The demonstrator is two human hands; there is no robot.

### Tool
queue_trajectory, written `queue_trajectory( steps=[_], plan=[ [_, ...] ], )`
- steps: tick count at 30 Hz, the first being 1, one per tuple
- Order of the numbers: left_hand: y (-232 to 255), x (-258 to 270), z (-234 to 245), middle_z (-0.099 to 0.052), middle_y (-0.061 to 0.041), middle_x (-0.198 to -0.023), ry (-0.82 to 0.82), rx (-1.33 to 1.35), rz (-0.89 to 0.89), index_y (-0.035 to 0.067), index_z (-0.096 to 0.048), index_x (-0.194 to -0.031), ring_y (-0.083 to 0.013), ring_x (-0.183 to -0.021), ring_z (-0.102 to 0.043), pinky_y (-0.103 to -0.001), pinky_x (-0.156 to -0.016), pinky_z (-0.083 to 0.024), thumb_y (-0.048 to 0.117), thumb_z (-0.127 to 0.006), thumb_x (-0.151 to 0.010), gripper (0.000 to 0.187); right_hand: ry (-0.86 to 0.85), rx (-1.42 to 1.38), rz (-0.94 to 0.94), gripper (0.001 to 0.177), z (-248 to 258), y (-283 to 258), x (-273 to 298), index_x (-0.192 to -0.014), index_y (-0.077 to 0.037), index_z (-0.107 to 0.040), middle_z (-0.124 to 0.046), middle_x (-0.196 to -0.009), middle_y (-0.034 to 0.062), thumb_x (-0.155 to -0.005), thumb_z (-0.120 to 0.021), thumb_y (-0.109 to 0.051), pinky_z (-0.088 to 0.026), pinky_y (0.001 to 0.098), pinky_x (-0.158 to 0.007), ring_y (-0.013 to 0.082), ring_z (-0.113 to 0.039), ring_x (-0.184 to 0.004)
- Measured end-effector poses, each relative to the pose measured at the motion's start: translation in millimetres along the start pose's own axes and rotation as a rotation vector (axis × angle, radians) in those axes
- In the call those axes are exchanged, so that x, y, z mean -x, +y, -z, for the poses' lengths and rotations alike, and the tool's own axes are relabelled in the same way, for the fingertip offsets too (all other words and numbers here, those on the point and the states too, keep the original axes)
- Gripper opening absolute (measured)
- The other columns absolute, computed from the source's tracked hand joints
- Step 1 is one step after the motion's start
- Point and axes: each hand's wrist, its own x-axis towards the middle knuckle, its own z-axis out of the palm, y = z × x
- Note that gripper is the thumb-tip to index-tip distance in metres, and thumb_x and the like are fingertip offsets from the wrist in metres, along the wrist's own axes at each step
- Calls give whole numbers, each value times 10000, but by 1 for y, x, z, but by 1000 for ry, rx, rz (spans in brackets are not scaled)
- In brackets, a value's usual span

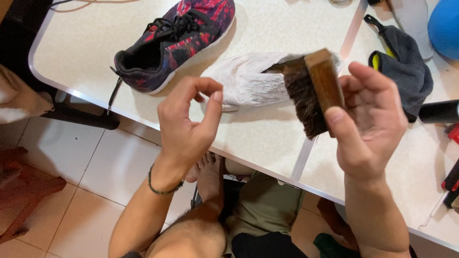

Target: The person cleans a white shoe using a brush and a cleaning solution, scrubbing the sides and tongue of the shoe before wiping it with a cloth.

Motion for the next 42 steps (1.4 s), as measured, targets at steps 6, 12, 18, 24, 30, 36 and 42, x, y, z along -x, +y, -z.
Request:
queue_trajectory(
  steps=[6,12,18,24,30,36,42],
  plan=[
    [17,-26,13,-668,-41,-947,-215,298,292,42,-638,-1027,-115,-899,-666,-243,-779,-585,82,-573,-995,82,6,-487,-347,432,19,-21,-38,-1171,47,-626,-653,-1166,105,-856,-648,-248,-652,241,-566,193,-760,-913],
    [25,-9,4,-586,-89,-1325,-596,861,462,85,-456,-1396,-242,-1290,-607,-365,-1052,-532,267,-656,-936,533,-212,-132,-236,449,-10,-49,-22,-1284,93,-537,-682,-1179,230,-868,-675,-7,-666,332,-921,293,-734,-1025],
    [9,-17,5,-592,-103,-1361,-179,742,214,97,-417,-1435,-253,-1293,-628,-353,-1058,-546,257,-570,-1004,485,-144,-567,-343,595,-2,-38,-47,-1390,57,-555,-702,-1178,103,-859,-712,-160,-677,254,-931,174,-739,-1037],
    [22,-71,1,-691,-107,-990,-379,100,-274,-9,-629,-1066,-239,-888,-664,-369,-866,-496,-69,-521,-898,209,-33,-1030,-664,400,51,-1,-72,-1373,-137,-666,-629,-1031,-14,-1014,-603,-303,-347,275,-789,135,-510,-860],
    [16,-138,-92,-732,-149,-864,-704,-621,-607,131,-718,-866,-430,-716,-697,-568,-474,-504,208,-594,-818,154,-67,-837,-634,486,51,-14,-42,-1038,-45,-681,-570,-828,91,-668,-631,-356,-343,364,-614,240,-512,-657],
    [-15,-177,-119,-688,-279,-1148,-1038,-726,-41,-67,-663,-1140,-451,-951,-661,-564,-813,-511,345,-350,-1087,520,379,-1149,-1043,509,39,43,56,-1008,-16,-703,-647,-1251,313,-703,-522,-380,-471,460,-926,446,-612,-1138],
    [-20,-159,-85,-438,-159,-1570,-1120,-626,444,57,-467,-1484,-338,-1436,-403,-504,-1135,-314,532,-183,-1025,719,541,-1257,-1009,432,21,39,55,-964,19,-627,-595,-1344,371,-742,-475,-320,-449,480,-1043,515,-532,-1351]
  ],
)
